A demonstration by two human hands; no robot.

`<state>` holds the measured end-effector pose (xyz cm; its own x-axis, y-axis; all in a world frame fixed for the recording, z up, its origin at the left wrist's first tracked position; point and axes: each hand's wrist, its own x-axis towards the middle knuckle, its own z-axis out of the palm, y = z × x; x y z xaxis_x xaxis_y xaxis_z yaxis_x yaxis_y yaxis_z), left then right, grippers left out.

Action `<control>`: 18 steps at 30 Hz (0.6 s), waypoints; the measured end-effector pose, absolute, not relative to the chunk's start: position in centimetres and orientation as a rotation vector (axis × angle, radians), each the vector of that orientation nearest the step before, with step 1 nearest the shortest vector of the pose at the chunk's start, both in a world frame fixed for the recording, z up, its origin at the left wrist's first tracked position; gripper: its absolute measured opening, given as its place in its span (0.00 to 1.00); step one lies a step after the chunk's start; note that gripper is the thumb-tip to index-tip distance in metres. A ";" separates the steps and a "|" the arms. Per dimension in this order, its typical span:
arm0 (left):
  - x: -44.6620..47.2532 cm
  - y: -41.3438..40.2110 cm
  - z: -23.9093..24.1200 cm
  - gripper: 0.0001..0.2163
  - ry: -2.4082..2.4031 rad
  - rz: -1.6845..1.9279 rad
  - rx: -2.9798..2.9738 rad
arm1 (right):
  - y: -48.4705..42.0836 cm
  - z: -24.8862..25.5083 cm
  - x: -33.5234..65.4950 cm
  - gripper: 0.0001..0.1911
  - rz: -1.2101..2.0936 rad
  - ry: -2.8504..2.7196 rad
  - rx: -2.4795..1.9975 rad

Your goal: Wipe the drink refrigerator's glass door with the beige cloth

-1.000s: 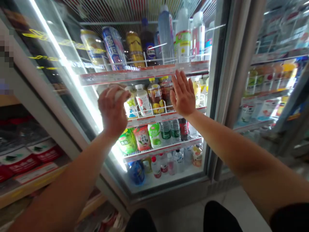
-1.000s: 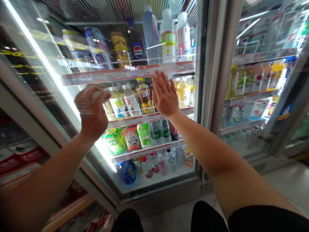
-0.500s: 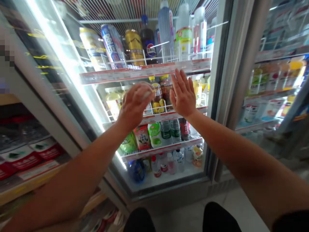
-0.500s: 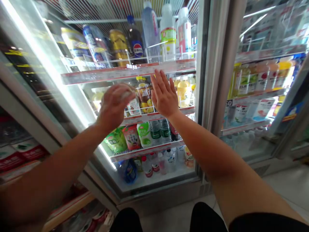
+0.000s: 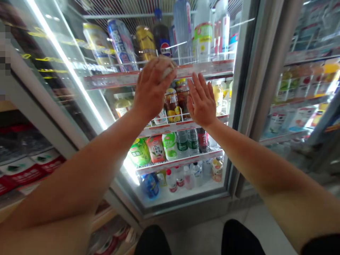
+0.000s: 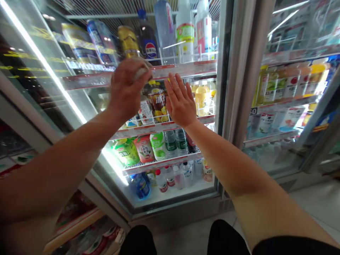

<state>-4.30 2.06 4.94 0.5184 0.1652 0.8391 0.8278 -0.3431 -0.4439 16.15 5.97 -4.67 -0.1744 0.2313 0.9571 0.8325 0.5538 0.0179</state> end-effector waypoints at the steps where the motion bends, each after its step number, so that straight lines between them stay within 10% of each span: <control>1: -4.2 2.0 5.0 0.18 -0.809 -0.832 -1.839 | 5.9 -4.7 16.2 0.33 -0.685 -1.707 -0.896; 8: -4.4 1.4 9.2 0.30 -0.932 -1.098 -1.549 | 5.9 -4.8 16.3 0.33 -0.711 -1.708 -0.904; 18: -9.8 7.6 10.1 0.18 -0.614 -1.148 -1.573 | 6.3 -5.2 16.4 0.32 -0.737 -1.650 -0.760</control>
<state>-9.79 7.60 10.14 0.4091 -0.1642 0.8976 0.8376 -0.3228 -0.4408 16.40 6.33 -5.16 -0.1729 0.1026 0.9796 0.7980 0.5975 0.0782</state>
